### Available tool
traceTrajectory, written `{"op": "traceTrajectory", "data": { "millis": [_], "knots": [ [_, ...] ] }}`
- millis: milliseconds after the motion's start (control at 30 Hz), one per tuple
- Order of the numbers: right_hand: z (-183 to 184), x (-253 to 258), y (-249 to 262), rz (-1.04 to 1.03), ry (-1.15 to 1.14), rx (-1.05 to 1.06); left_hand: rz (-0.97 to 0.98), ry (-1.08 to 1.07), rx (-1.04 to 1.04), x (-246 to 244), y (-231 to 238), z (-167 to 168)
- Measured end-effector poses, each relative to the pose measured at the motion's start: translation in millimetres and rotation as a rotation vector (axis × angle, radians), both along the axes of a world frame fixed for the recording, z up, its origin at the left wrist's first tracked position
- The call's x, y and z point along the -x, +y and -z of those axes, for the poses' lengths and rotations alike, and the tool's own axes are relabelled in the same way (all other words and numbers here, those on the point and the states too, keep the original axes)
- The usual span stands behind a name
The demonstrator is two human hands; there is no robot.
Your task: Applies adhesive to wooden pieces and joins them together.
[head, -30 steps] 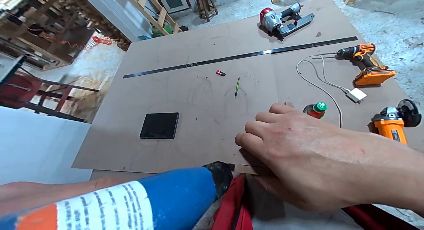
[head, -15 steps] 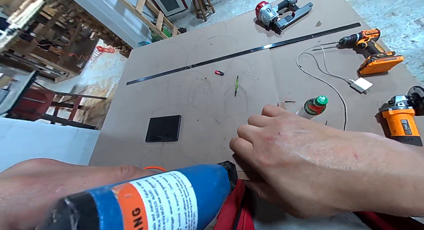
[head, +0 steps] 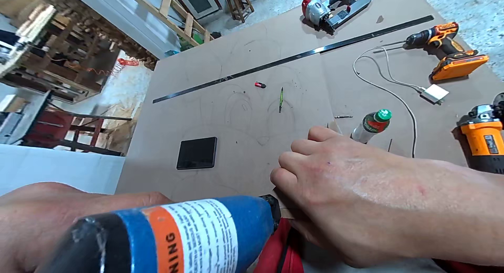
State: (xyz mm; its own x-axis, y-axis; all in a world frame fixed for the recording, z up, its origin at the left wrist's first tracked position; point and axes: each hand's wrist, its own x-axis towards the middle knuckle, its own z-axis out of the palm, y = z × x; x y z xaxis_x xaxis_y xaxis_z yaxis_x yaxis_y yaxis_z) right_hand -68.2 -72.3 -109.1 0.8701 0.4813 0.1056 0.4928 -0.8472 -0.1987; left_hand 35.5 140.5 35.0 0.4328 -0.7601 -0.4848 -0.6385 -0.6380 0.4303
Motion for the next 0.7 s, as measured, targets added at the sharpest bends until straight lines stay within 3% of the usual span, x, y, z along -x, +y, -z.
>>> {"op": "traceTrajectory", "data": {
  "millis": [67,200,300,367,400,433,467,500,567,600,667,700],
  "knots": [
    [0,1,0,-0.002,0.002,0.003,0.039,-0.002,-0.026,-5,2,-2],
    [-1,1,0,-0.004,0.011,0.005,-0.129,0.034,-0.007,-5,3,6],
    [3,-1,-6,-0.014,-0.03,-0.052,-0.166,0.126,0.233,-11,36,9],
    [3,0,-12,-0.001,-0.056,-0.07,-0.064,0.269,0.295,-28,67,5],
    [1,1,-15,0.013,-0.05,-0.072,-0.112,0.32,0.307,-24,64,3],
    [-1,2,-19,0.024,-0.054,-0.083,-0.294,0.333,0.359,-3,47,2],
    [-1,4,-24,0.036,-0.061,-0.093,-0.637,0.188,0.492,33,14,9],
    [-1,6,-29,0.055,-0.072,-0.088,-0.595,0.158,0.462,36,8,8],
    [2,11,-35,0.096,-0.074,-0.069,0.004,0.244,0.301,-13,32,1],
    [4,13,-36,0.11,-0.072,-0.067,0.078,0.166,0.294,-17,30,4],
    [10,13,-35,0.104,-0.098,-0.088,0.015,0.014,0.251,-12,19,11],
    [13,12,-34,0.091,-0.108,-0.117,0.127,0.055,0.275,-33,36,23]
  ]
}}
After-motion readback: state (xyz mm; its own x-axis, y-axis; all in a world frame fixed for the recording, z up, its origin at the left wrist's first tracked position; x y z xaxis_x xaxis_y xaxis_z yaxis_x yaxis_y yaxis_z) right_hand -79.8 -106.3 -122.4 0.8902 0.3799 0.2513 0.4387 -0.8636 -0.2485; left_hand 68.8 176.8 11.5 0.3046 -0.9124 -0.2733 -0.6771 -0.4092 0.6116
